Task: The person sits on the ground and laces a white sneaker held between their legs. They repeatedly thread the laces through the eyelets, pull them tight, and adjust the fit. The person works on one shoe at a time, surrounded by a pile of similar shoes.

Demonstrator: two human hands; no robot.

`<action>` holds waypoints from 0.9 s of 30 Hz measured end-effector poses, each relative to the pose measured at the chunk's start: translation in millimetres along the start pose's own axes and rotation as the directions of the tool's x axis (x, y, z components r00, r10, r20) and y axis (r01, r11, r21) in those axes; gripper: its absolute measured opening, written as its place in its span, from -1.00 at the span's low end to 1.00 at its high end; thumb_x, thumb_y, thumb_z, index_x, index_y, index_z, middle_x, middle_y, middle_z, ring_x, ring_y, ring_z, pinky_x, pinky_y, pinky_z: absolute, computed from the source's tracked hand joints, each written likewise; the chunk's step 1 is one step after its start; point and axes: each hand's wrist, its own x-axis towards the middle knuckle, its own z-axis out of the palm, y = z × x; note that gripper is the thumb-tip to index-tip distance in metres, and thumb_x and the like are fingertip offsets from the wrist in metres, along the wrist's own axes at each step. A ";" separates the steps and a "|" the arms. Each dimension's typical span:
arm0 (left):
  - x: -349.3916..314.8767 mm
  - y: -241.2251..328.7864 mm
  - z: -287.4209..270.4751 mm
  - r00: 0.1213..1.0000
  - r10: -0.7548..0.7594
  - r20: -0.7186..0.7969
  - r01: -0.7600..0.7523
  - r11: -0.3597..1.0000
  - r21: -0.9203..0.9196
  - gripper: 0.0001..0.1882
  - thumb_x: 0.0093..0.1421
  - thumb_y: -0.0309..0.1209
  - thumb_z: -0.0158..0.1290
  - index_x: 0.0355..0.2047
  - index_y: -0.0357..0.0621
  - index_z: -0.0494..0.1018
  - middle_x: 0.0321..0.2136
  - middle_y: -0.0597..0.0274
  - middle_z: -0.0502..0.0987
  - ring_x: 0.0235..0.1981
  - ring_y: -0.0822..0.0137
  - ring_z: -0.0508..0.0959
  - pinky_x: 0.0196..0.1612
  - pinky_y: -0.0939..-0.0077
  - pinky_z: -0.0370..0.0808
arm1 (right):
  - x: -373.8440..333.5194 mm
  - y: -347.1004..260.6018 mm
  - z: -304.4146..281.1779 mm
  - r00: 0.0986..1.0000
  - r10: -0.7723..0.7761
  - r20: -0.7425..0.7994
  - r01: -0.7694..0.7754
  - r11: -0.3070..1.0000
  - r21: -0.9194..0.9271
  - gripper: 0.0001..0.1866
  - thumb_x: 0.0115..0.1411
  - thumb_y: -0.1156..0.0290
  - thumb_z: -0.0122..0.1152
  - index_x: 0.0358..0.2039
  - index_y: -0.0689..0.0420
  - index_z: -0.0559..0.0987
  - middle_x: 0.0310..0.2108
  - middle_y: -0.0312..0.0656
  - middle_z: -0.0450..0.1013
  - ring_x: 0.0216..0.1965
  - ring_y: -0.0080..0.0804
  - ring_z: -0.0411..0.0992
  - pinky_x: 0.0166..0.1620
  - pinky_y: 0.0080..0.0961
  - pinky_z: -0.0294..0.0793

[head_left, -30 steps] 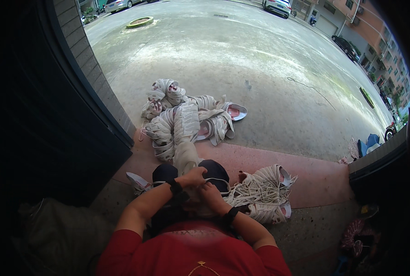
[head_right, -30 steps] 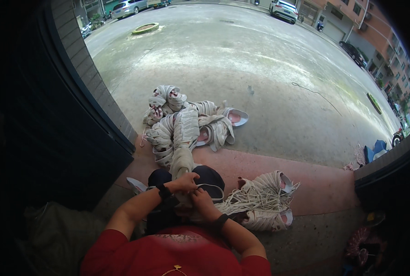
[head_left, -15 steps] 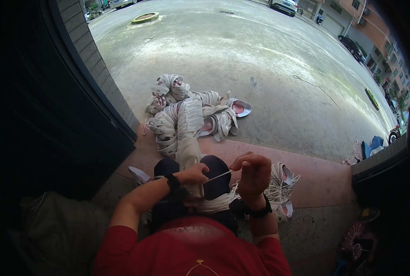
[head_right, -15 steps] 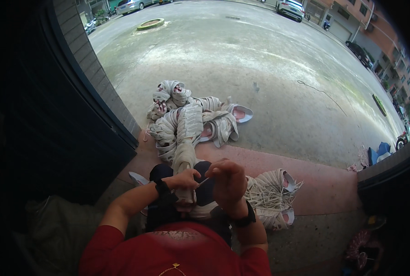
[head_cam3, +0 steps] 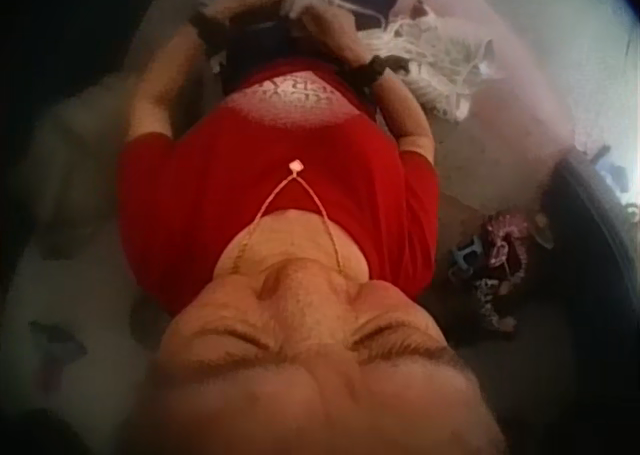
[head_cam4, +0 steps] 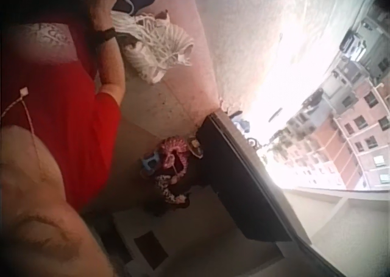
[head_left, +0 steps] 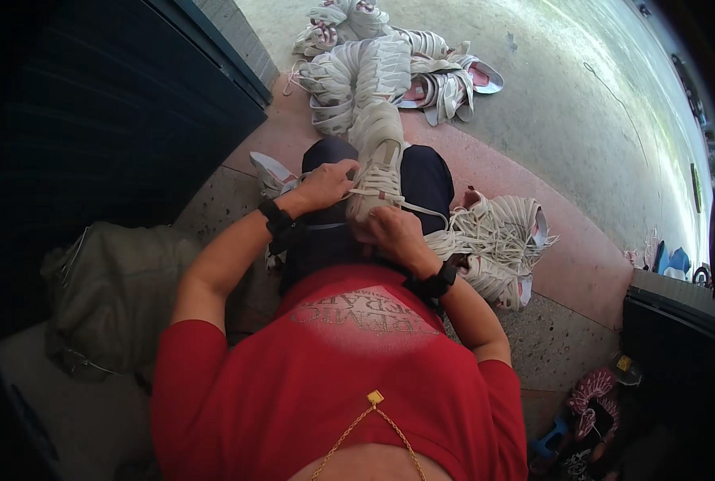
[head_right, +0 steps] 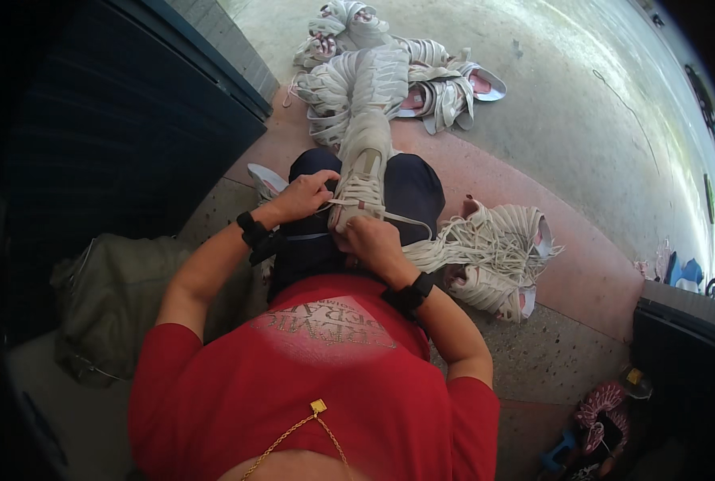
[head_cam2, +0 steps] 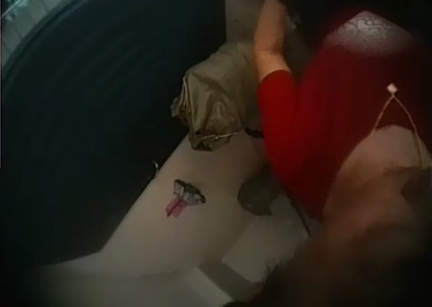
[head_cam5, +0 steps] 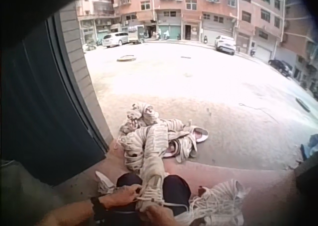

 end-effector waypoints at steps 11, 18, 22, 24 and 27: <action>-7.5 0.7 -8.6 0.994 0.075 0.081 -0.102 0.906 0.410 -0.83 0.11 -0.42 -0.02 -0.32 -0.16 0.50 -0.54 -0.08 0.53 -0.51 -0.03 0.56 -0.39 0.12 0.49 | 35.2 6.9 27.0 0.997 0.020 -0.072 -0.037 0.970 -0.242 -0.78 0.14 0.29 0.02 -0.47 0.18 0.49 -0.59 -0.09 0.47 -0.54 -0.14 0.51 -0.51 -0.26 0.47; -15.7 27.4 10.4 0.979 -0.074 -0.189 0.144 0.910 0.389 -0.90 0.09 -0.45 -0.07 -0.36 -0.13 0.39 -0.57 -0.07 0.52 -0.49 -0.09 0.56 -0.37 0.02 0.48 | 37.3 6.0 -2.4 0.953 -0.274 0.126 0.266 0.961 0.078 -0.88 0.10 0.37 0.03 -0.49 0.13 0.43 -0.64 -0.19 0.40 -0.63 -0.30 0.43 -0.61 -0.40 0.36; -15.2 25.7 16.8 0.971 -0.140 -0.196 0.184 0.955 0.233 -0.88 0.08 -0.47 -0.06 -0.34 -0.16 0.38 -0.41 -0.11 0.52 -0.34 -0.10 0.53 -0.28 0.01 0.46 | 31.2 -62.7 -168.4 0.978 -0.045 0.202 -0.200 -0.472 0.859 -0.79 0.29 0.33 -0.20 -0.52 0.01 0.21 -0.74 -0.50 -0.10 -0.75 -0.72 -0.13 -0.73 -0.69 -0.14; 1.8 33.9 13.9 0.993 -0.062 -0.104 0.084 0.972 0.219 -0.83 0.08 -0.46 -0.02 -0.29 -0.19 0.42 -0.29 -0.09 0.51 -0.25 -0.07 0.52 -0.19 0.08 0.45 | 15.0 -85.4 -222.5 0.978 -0.146 -0.149 0.044 -0.555 0.831 -0.80 0.32 0.35 -0.28 -0.48 0.03 0.18 -0.76 -0.50 -0.08 -0.78 -0.75 -0.13 -0.77 -0.75 -0.11; 36.8 62.3 -3.9 0.959 0.165 0.229 -0.176 0.984 0.028 -0.73 0.08 -0.39 0.07 -0.19 -0.20 0.47 -0.16 0.04 0.49 -0.15 0.07 0.51 -0.05 0.27 0.40 | 3.6 -103.9 -236.6 0.952 -0.263 -0.156 -0.025 -0.576 0.817 -0.80 0.32 0.26 -0.27 -0.44 0.03 0.22 -0.74 -0.47 -0.05 -0.76 -0.69 -0.12 -0.74 -0.71 -0.13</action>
